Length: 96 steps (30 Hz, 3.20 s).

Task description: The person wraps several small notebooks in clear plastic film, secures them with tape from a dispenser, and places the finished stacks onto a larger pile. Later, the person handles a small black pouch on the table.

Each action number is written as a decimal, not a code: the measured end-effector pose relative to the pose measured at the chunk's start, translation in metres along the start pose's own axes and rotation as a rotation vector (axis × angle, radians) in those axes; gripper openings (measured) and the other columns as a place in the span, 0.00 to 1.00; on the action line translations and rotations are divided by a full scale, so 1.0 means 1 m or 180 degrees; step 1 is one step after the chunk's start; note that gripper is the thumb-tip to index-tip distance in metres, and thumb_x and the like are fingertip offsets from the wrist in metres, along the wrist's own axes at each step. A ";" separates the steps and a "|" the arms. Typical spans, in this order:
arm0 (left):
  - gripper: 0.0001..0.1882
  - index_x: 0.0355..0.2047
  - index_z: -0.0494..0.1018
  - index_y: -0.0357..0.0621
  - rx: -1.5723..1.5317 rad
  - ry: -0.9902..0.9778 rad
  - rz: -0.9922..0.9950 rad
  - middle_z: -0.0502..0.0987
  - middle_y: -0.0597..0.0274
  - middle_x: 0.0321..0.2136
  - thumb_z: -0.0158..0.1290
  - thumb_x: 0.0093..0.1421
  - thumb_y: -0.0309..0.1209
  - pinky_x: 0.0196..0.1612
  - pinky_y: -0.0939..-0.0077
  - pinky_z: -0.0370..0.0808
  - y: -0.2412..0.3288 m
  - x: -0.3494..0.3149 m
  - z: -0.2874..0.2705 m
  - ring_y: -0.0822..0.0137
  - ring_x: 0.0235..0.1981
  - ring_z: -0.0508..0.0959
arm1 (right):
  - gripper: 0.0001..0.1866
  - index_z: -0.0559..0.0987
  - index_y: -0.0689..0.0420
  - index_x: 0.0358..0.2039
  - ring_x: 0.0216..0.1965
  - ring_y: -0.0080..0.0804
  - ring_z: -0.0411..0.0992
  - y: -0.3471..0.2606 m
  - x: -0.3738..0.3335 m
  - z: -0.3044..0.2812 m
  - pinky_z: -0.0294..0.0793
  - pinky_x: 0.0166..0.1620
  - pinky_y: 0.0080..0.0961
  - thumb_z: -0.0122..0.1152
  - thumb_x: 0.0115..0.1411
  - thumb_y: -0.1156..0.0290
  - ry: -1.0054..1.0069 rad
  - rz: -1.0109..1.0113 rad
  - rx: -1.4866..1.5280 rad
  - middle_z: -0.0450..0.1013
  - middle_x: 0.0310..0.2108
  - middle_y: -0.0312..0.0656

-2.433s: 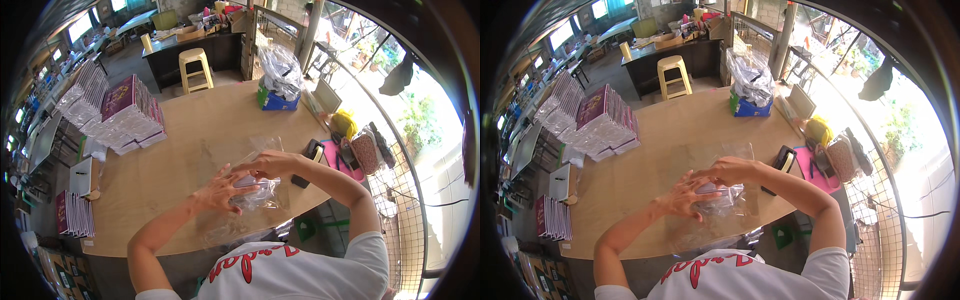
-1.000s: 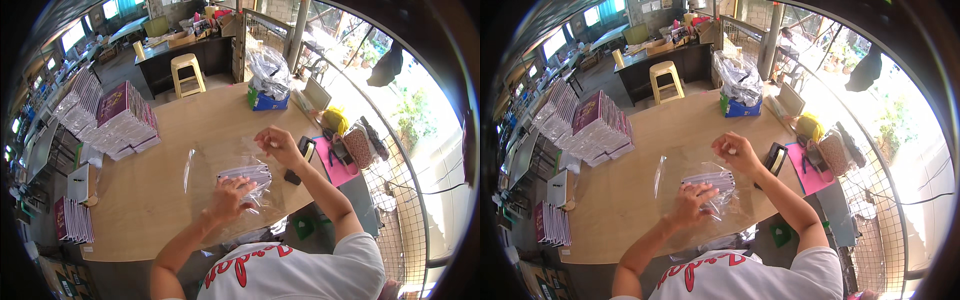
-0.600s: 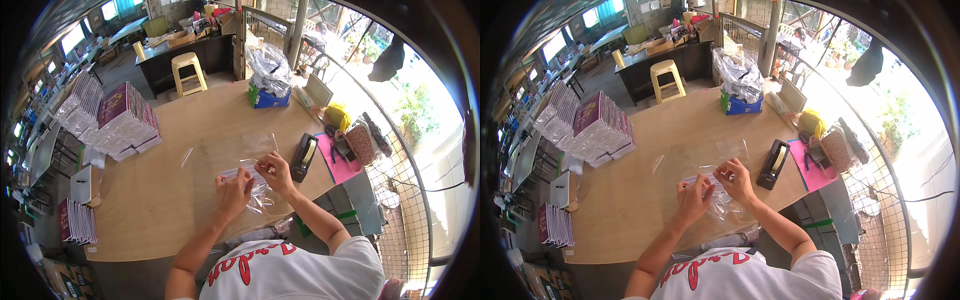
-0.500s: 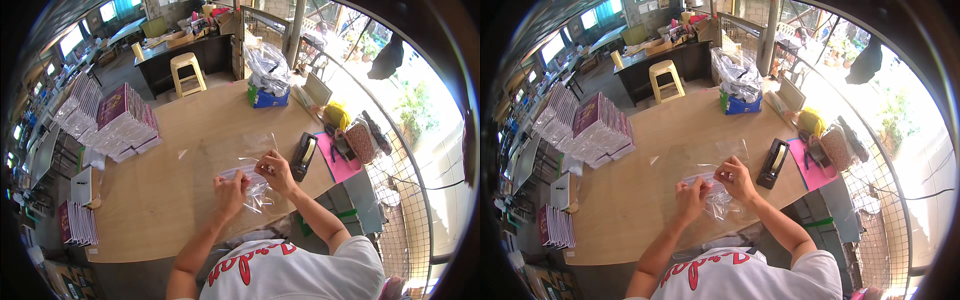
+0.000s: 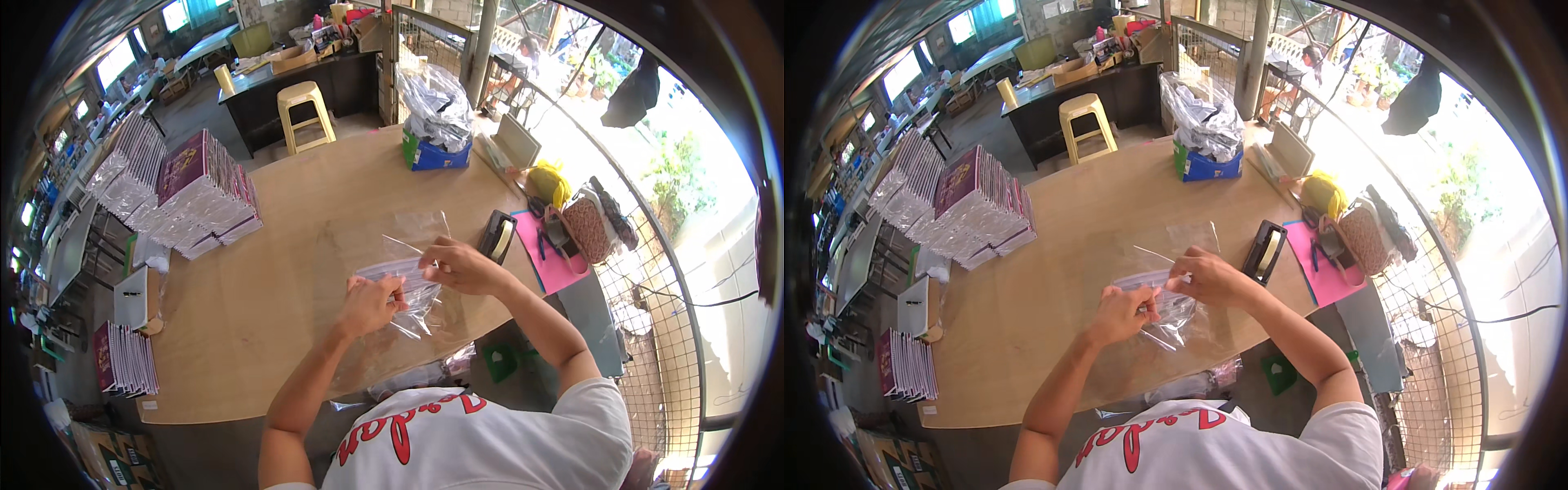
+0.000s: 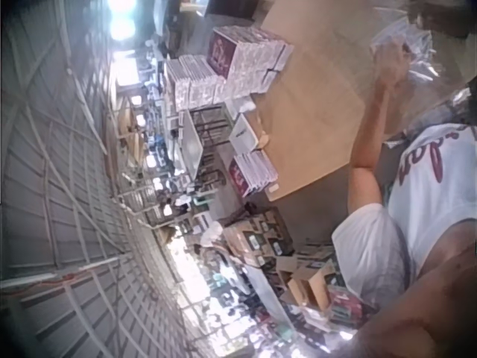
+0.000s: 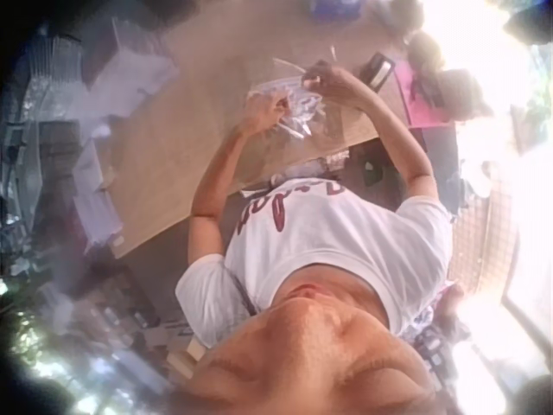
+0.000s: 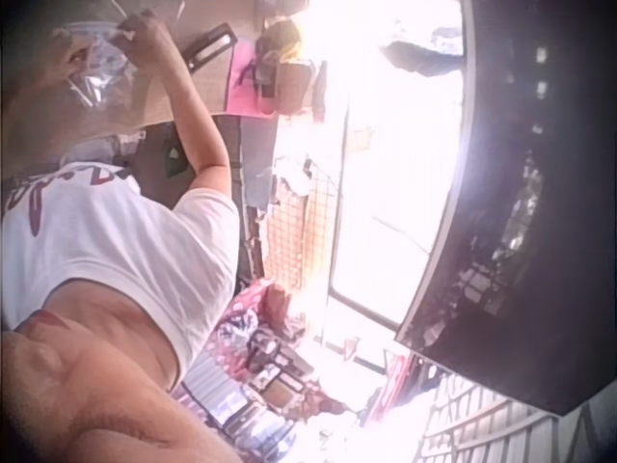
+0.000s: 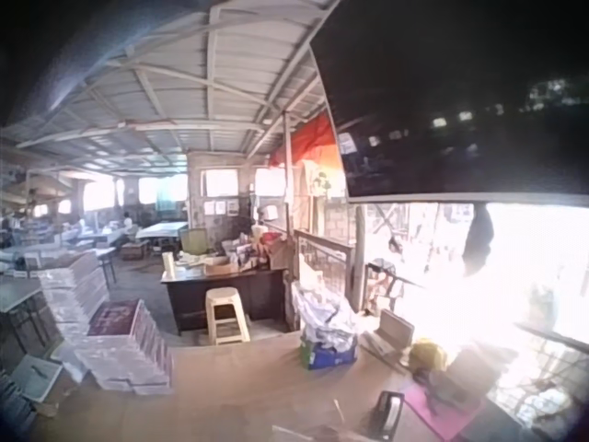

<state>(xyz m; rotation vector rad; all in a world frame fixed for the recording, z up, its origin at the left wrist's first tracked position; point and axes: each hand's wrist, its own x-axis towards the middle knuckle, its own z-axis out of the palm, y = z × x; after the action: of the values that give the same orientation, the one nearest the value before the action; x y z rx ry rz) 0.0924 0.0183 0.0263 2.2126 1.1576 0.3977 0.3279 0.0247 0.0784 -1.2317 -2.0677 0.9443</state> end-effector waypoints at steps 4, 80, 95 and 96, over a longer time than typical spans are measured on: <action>0.10 0.37 0.77 0.48 0.0144 -0.0106 0.0001 0.82 0.70 0.32 0.59 0.59 0.39 0.54 0.53 0.62 -0.002 0.001 0.002 0.62 0.39 0.81 | 0.12 0.82 0.57 0.36 0.40 0.40 0.75 0.019 0.018 0.016 0.74 0.43 0.33 0.69 0.58 0.63 -0.0729 -0.0360 -0.0452 0.74 0.37 0.44; 0.17 0.41 0.79 0.54 -0.0125 0.1899 -0.0248 0.63 0.53 0.55 0.65 0.51 0.40 0.56 0.40 0.58 0.002 -0.011 0.019 0.48 0.56 0.64 | 0.14 0.84 0.49 0.36 0.47 0.42 0.65 -0.026 0.026 0.033 0.67 0.45 0.39 0.73 0.45 0.72 0.1244 -0.1133 -0.1533 0.67 0.44 0.42; 0.16 0.38 0.78 0.49 0.0077 0.2523 -0.0154 0.65 0.51 0.55 0.69 0.49 0.35 0.58 0.50 0.62 0.007 -0.029 0.026 0.51 0.57 0.64 | 0.13 0.81 0.64 0.38 0.28 0.22 0.73 0.262 -0.210 0.000 0.74 0.32 0.23 0.67 0.50 0.76 0.4212 0.1654 0.1573 0.76 0.29 0.34; 0.17 0.40 0.76 0.48 0.0069 0.2679 0.0108 0.64 0.49 0.55 0.67 0.51 0.34 0.58 0.50 0.62 0.020 -0.029 0.024 0.50 0.58 0.63 | 0.13 0.84 0.60 0.35 0.29 0.25 0.75 0.304 -0.242 0.011 0.75 0.33 0.26 0.68 0.45 0.76 0.4269 0.2167 0.1027 0.76 0.27 0.36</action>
<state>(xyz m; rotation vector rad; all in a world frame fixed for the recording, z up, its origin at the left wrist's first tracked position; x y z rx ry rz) 0.1006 -0.0233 0.0209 2.1175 1.5185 1.4247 0.5793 -0.0941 -0.1936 -1.6972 -0.4453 0.3935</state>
